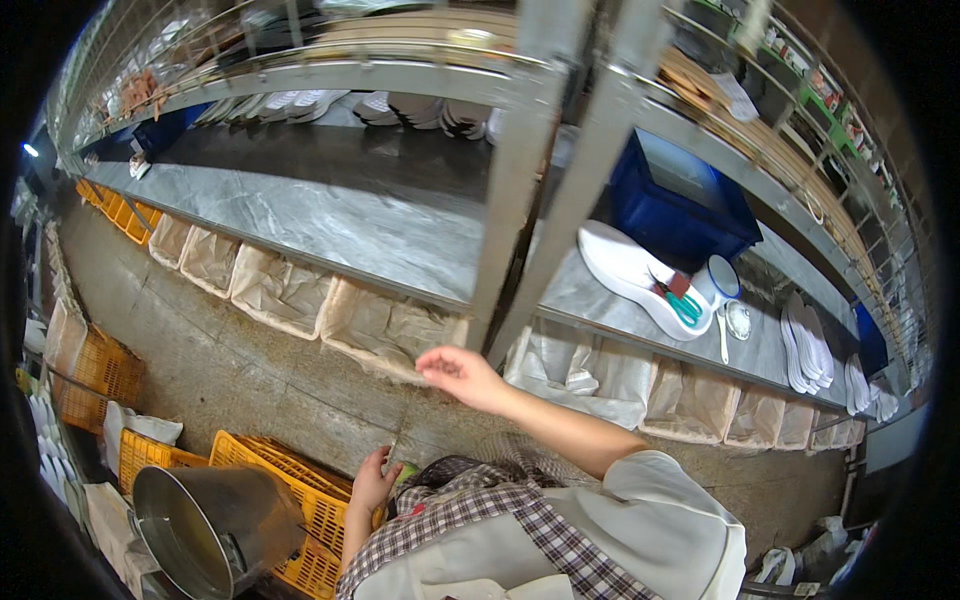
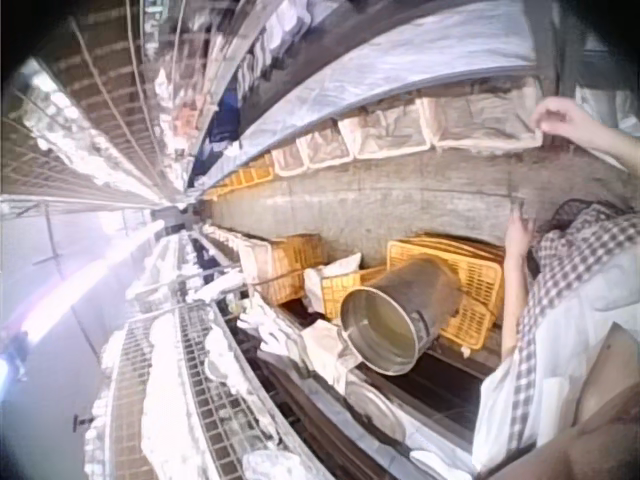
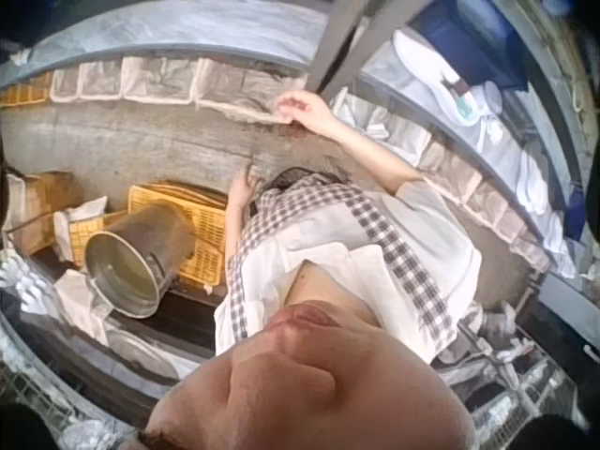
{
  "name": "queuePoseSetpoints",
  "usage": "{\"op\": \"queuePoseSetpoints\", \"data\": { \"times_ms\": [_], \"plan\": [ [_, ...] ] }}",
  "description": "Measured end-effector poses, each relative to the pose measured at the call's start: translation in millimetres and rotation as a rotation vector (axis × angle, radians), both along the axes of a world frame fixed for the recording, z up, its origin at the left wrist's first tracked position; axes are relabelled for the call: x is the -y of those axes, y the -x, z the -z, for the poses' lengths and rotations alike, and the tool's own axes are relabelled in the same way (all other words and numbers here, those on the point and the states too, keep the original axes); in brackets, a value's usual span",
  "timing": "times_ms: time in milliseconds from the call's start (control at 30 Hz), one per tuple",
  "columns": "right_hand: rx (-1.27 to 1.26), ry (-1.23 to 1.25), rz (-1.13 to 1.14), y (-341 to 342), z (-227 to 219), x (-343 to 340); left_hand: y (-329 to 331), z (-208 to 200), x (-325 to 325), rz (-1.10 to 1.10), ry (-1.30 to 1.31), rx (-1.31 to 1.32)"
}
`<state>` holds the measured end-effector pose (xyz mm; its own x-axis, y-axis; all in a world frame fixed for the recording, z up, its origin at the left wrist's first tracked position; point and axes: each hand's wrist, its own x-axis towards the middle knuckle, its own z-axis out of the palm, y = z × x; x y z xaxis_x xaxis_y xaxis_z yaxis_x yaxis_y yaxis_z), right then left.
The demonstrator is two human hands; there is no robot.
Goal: The person repeatedly picks up white slipper uppers from a metal table, turns them over to view the sole and upper, and places them into a large white sack. The person also moves a yellow basket and a metal bucket during the process.
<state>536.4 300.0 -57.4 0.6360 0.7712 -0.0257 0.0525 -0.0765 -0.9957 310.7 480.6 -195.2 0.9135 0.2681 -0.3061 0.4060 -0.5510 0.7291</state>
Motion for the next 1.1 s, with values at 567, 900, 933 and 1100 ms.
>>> {"op": "queuePoseSetpoints", "data": {
  "times_ms": [567,900,933,1100],
  "plan": [
    [-0.468,-0.320,1.239,-358,2,-170,43,33,-157,-0.274,0.149,-0.184],
    [-0.579,-0.547,1.173,-508,24,-130,-22,27,-151,-0.360,0.172,-0.298],
    [-0.572,-0.553,1.157,-517,25,-130,-29,28,-150,-0.359,0.201,-0.256],
    [-0.506,-0.588,1.058,-542,32,-131,-49,30,-157,-0.284,0.136,-0.310]
  ]
}}
